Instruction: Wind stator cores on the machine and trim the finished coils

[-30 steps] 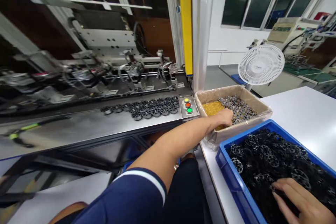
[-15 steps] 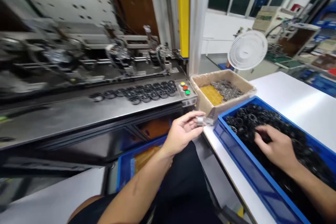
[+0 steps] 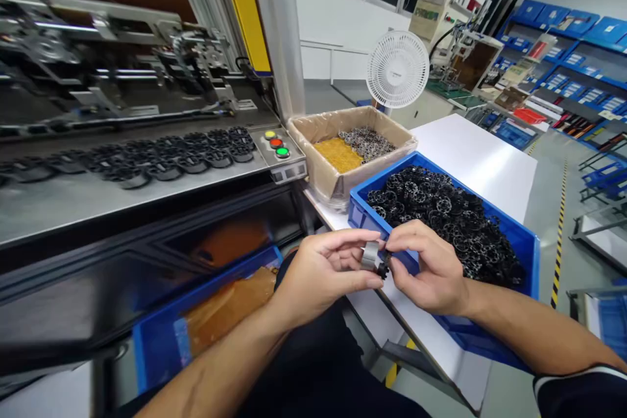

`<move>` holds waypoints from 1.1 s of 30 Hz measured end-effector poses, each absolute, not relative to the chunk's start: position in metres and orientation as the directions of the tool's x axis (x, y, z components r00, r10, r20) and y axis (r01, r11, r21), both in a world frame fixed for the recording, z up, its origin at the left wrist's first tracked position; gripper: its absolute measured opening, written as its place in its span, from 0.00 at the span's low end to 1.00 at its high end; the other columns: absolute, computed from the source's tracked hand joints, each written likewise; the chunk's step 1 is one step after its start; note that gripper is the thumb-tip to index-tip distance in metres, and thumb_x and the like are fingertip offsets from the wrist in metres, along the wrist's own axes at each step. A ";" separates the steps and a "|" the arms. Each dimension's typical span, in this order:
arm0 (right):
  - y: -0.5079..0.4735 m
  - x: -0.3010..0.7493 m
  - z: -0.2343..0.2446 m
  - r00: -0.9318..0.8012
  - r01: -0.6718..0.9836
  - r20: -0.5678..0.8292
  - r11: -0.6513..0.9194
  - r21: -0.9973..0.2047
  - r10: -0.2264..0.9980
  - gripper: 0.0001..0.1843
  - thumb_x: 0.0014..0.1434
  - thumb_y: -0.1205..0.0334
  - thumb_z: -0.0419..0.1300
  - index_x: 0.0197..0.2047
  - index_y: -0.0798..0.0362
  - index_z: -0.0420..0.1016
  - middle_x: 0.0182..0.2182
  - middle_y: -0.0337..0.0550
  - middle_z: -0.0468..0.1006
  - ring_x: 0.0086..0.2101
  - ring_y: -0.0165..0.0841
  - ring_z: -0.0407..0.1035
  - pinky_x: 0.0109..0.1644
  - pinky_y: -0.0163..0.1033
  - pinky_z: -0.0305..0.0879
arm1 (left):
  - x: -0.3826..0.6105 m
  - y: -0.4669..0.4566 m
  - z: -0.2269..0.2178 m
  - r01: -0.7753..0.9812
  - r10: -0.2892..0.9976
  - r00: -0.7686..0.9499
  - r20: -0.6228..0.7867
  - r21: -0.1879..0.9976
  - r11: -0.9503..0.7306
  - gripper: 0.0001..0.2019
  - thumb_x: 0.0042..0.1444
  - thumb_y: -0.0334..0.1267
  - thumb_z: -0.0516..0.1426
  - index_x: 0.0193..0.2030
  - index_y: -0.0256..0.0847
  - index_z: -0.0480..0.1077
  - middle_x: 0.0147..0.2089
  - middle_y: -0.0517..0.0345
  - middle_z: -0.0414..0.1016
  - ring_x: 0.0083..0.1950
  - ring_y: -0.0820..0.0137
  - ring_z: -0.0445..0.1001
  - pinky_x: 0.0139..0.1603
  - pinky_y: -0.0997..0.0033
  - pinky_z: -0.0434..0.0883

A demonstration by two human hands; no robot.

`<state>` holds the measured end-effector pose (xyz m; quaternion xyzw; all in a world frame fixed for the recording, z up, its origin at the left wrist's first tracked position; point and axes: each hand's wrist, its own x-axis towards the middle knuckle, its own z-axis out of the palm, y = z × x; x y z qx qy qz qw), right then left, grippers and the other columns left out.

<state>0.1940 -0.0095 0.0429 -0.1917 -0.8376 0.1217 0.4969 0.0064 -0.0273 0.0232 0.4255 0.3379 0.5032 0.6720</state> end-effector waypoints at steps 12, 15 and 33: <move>0.001 0.203 0.041 -0.542 0.199 0.759 0.932 -0.302 0.361 0.25 0.55 0.73 0.60 0.57 0.54 0.68 0.42 0.50 0.74 0.40 0.38 0.72 0.40 0.46 0.75 | 0.020 -0.025 0.015 -0.459 0.982 0.183 0.051 0.888 0.039 0.23 0.33 0.26 0.74 0.40 0.35 0.80 0.35 0.53 0.85 0.35 0.66 0.84 0.40 0.71 0.82; 0.005 0.203 0.039 -0.575 0.208 0.753 0.948 -0.241 0.318 0.27 0.57 0.72 0.60 0.60 0.54 0.66 0.43 0.51 0.74 0.42 0.39 0.72 0.42 0.47 0.75 | 0.014 -0.026 0.017 -0.430 0.987 0.159 0.015 0.901 0.056 0.23 0.31 0.26 0.74 0.40 0.35 0.80 0.34 0.53 0.86 0.35 0.64 0.84 0.38 0.70 0.82; 0.105 0.278 0.030 -0.284 0.937 0.319 0.332 -0.108 0.904 0.11 0.67 0.69 0.55 0.45 0.62 0.79 0.40 0.55 0.79 0.44 0.43 0.71 0.53 0.51 0.68 | -0.018 -0.022 -0.010 -0.101 0.995 0.095 -0.007 0.995 0.017 0.19 0.58 0.43 0.64 0.57 0.47 0.76 0.53 0.52 0.82 0.42 0.68 0.82 0.47 0.71 0.80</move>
